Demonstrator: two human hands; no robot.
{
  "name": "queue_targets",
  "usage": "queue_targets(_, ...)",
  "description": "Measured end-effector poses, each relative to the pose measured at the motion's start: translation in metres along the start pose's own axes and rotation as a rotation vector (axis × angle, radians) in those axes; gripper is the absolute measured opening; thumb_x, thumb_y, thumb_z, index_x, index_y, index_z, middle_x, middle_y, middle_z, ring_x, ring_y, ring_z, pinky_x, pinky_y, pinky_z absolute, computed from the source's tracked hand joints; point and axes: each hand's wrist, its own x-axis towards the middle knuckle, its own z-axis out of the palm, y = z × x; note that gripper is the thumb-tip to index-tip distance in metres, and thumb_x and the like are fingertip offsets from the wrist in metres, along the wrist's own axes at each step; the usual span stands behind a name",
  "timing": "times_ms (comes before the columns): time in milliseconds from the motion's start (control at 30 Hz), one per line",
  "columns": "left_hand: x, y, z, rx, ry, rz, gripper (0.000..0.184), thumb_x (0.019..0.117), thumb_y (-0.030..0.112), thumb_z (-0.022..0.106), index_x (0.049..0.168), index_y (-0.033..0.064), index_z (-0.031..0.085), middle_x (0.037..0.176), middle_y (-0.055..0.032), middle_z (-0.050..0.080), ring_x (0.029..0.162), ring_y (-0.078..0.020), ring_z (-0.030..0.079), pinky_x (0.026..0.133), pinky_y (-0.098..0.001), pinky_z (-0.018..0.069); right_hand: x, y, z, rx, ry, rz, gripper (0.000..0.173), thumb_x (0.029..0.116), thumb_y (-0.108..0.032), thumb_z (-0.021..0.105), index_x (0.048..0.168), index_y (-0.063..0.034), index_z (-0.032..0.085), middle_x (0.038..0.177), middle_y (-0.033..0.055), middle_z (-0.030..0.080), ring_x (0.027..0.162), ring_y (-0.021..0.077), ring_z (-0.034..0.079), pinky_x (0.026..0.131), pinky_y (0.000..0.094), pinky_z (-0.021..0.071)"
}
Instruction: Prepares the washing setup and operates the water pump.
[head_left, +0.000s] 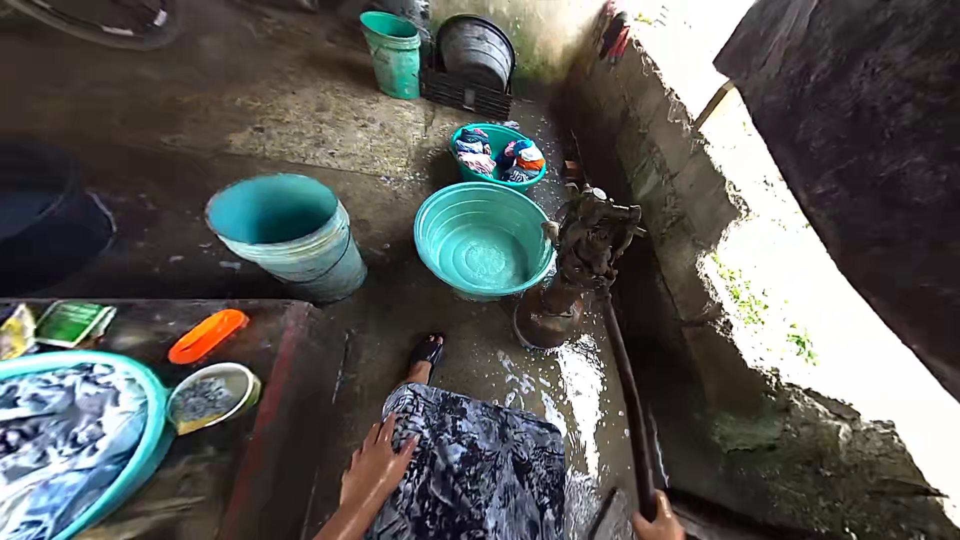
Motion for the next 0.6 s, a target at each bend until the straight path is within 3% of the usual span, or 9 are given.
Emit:
queue_targets(67, 0.000, 0.001, 0.001, 0.008, 0.059, 0.033, 0.081, 0.0975, 0.058, 0.059, 0.162, 0.0173, 0.032, 0.165, -0.0180, 0.031, 0.147, -0.0440, 0.036, 0.113, -0.0651, 0.0358, 0.032, 0.015, 0.048, -0.018, -0.006, 0.018, 0.051, 0.0901, -0.019, 0.071, 0.136, -0.0019, 0.057, 0.106, 0.0268, 0.072, 0.099, 0.0452, 0.071, 0.086, 0.0657, 0.0542)
queue_targets(133, -0.002, 0.003, 0.002, 0.025, 0.113, 0.065, 0.081, 0.0959, 0.056, 0.063, 0.160, 0.0143, 0.035, 0.166, -0.0196, 0.029, 0.149, -0.0448, 0.033, 0.114, -0.0656, 0.0333, 0.069, 0.028, 0.093, -0.032, -0.113, 0.102, 0.055, 0.0937, -0.025, 0.069, 0.141, -0.0042, 0.051, 0.114, 0.0253, 0.071, 0.105, 0.0421, 0.070, 0.090, 0.0619, 0.0549)
queue_targets(200, -0.009, 0.019, 0.001, 0.052, 0.065, 0.085, 0.081, 0.0966, 0.050, 0.065, 0.161, 0.0124, 0.033, 0.167, -0.0224, 0.023, 0.152, -0.0478, 0.025, 0.116, -0.0675, 0.0291, 0.094, 0.032, 0.105, 0.007, -0.251, 0.191, 0.054, 0.0961, -0.028, 0.071, 0.138, 0.0012, 0.053, 0.119, 0.0265, 0.068, 0.105, 0.0395, 0.069, 0.092, 0.0570, 0.0545)
queue_targets(233, -0.013, 0.030, -0.002, 0.062, 0.043, 0.114, 0.082, 0.0954, 0.046, 0.068, 0.161, 0.0104, 0.032, 0.167, -0.0246, 0.021, 0.152, -0.0501, 0.022, 0.116, -0.0682, 0.0275, 0.093, 0.030, 0.099, 0.022, -0.294, 0.207, 0.053, 0.0958, -0.028, 0.072, 0.135, 0.0029, 0.055, 0.114, 0.0261, 0.068, 0.098, 0.0377, 0.070, 0.088, 0.0548, 0.0560)
queue_targets(333, -0.035, 0.088, -0.010, 0.065, -0.050, 0.410, 0.093, 0.0869, 0.042, 0.077, 0.160, 0.0047, 0.032, 0.164, -0.0311, 0.024, 0.151, -0.0533, 0.020, 0.119, -0.0668, 0.0248, 0.036, 0.014, 0.024, 0.071, -0.322, 0.162, 0.068, 0.0928, -0.029, 0.076, 0.146, -0.0006, 0.043, 0.110, 0.0263, 0.068, 0.087, 0.0373, 0.072, 0.079, 0.0548, 0.0594)
queue_targets(433, -0.088, 0.189, -0.015, -0.048, -0.141, 0.945, 0.101, 0.0791, 0.039, 0.085, 0.160, 0.0076, 0.034, 0.168, -0.0222, 0.023, 0.156, -0.0429, 0.017, 0.124, -0.0598, 0.0178, -0.036, -0.025, -0.100, 0.159, -0.289, -0.039, 0.083, 0.0881, -0.020, 0.081, 0.154, -0.0082, 0.032, 0.114, 0.0248, 0.065, 0.080, 0.0339, 0.069, 0.071, 0.0523, 0.0593)
queue_targets(533, -0.149, 0.308, -0.027, -0.246, -0.064, 1.554, 0.105, 0.0700, 0.030, 0.090, 0.158, 0.0074, 0.039, 0.167, -0.0150, 0.030, 0.156, -0.0368, 0.020, 0.125, -0.0590, 0.0188, -0.063, -0.083, -0.199, 0.050, -0.194, -0.248, 0.080, 0.0862, -0.010, 0.077, 0.156, -0.0125, 0.038, 0.126, 0.0232, 0.064, 0.093, 0.0342, 0.070, 0.080, 0.0538, 0.0594)
queue_targets(600, -0.185, 0.373, -0.032, -0.242, -0.079, 1.698, 0.103, 0.0700, 0.022, 0.091, 0.158, 0.0088, 0.039, 0.166, -0.0104, 0.034, 0.156, -0.0339, 0.022, 0.126, -0.0562, 0.0180, -0.064, -0.118, -0.234, -0.123, -0.175, -0.281, 0.068, 0.0895, -0.012, 0.076, 0.150, -0.0078, 0.046, 0.121, 0.0234, 0.064, 0.092, 0.0339, 0.068, 0.081, 0.0536, 0.0575)
